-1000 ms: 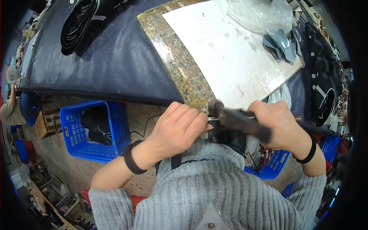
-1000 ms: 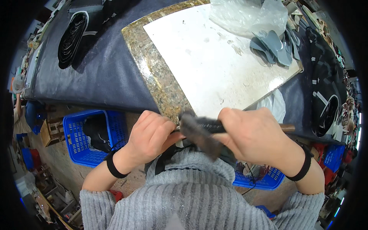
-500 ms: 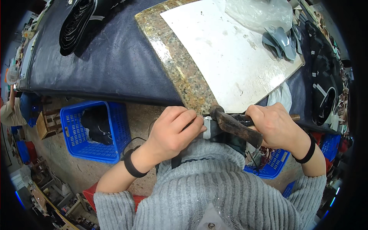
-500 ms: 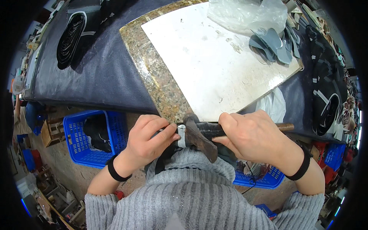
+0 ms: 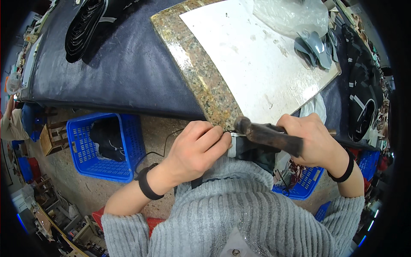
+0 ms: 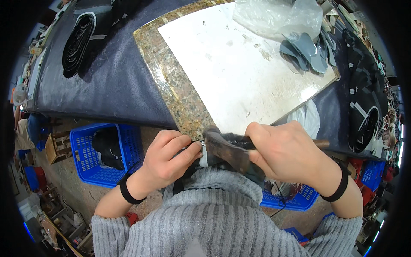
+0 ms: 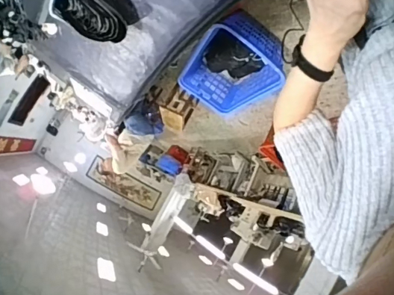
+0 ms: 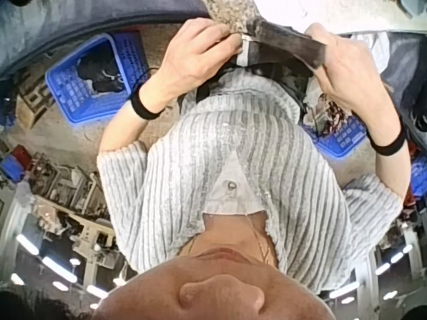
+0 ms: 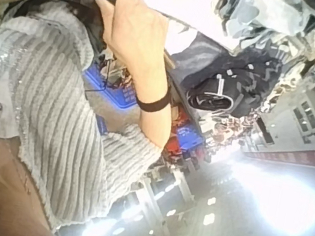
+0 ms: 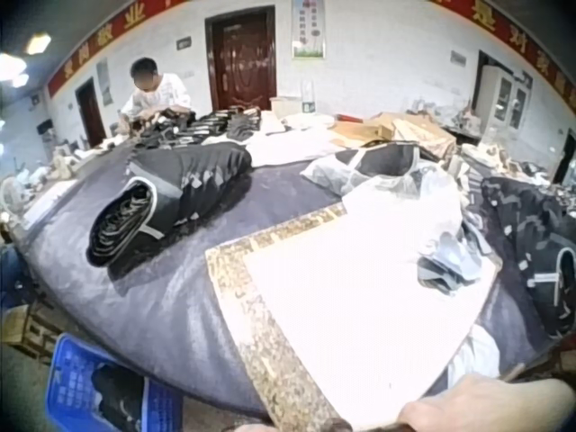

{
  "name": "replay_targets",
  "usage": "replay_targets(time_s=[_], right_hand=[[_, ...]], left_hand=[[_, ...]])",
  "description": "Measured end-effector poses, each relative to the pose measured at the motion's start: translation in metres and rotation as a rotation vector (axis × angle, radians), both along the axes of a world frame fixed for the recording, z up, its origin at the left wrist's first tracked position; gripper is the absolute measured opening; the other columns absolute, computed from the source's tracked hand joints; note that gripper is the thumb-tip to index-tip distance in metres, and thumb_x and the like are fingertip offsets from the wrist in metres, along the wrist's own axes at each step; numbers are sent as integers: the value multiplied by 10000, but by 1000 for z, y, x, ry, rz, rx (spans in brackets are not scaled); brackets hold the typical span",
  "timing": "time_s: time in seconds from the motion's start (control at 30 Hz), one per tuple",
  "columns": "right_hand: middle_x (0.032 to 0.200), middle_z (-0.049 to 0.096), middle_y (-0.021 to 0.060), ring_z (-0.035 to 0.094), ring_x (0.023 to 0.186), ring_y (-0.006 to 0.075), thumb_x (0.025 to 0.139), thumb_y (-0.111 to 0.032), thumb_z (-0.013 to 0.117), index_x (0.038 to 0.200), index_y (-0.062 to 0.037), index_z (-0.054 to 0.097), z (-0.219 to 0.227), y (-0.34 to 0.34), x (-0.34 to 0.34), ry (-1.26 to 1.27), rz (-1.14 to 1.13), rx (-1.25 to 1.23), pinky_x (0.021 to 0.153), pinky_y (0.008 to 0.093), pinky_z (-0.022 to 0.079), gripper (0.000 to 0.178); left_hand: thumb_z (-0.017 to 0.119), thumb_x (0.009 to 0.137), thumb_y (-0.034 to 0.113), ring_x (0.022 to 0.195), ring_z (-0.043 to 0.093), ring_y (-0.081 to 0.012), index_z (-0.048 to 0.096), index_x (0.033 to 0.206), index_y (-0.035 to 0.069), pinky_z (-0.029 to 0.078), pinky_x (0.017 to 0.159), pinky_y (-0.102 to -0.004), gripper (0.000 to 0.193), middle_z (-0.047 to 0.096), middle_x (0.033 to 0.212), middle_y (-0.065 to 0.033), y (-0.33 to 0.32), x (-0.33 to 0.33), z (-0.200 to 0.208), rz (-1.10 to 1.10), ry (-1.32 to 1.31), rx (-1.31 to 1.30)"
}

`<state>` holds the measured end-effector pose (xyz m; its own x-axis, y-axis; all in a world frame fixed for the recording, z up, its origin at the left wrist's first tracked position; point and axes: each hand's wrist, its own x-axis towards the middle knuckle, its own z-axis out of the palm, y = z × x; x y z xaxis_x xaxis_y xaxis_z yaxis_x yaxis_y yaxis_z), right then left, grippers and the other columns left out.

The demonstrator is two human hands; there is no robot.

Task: Use a hammer and hands to assemble and flatten seams on shoe uppers.

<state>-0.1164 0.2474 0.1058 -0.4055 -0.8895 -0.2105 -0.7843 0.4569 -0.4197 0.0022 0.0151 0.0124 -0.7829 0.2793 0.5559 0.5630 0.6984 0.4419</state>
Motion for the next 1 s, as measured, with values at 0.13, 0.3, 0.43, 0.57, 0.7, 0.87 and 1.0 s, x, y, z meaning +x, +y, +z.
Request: replay_targets(time_s=[0.13,0.3,0.43,0.57,0.7,0.87,1.0], right_hand=[[629,569,123,605,576,313,806,-220,672,865,-24,469,-1,-5,5,-1,40,83,490,387,444,289],[599,560,117,600,556,313,820,-244,672,849,-24,467,2,-4,8,21,18,-6,478,381,442,302],[586,562,121,592,527,317,839,-275,669,834,-27,468,0,-5,7,41,67,35,462,379,440,318],[587,563,125,593,526,317,844,-282,664,834,-27,467,-3,-4,5,41,89,36,461,381,440,323],[576,558,123,593,523,318,849,-277,658,836,-26,465,2,-7,-1,31,83,50,465,382,442,317],[551,542,123,592,521,322,847,-275,654,836,-22,467,-2,-14,1,-2,90,54,473,384,445,315],[526,525,134,590,513,331,842,-281,661,816,-19,470,5,-16,-1,40,90,-17,474,391,446,325]], left_hand=[[774,632,51,783,560,-236,645,945,21,458,654,-336,340,577,860,-67,1,0,-1,5,19,2],[787,632,54,781,570,-238,642,923,28,462,652,-332,326,578,855,-67,5,1,-2,50,18,48],[796,622,67,776,574,-239,637,890,28,467,646,-330,314,572,847,-70,4,5,-1,134,-166,277],[806,610,78,777,577,-239,637,863,25,473,647,-330,309,564,835,-73,1,3,-5,57,3,99],[807,603,77,779,578,-242,639,870,25,475,652,-329,319,565,838,-73,1,2,-3,50,35,54],[782,649,90,800,579,-243,629,880,8,496,668,-336,289,580,858,-79,1,4,-5,54,61,40],[756,706,96,815,580,-240,620,890,-8,516,681,-344,251,588,872,-82,0,3,-3,33,49,35]])
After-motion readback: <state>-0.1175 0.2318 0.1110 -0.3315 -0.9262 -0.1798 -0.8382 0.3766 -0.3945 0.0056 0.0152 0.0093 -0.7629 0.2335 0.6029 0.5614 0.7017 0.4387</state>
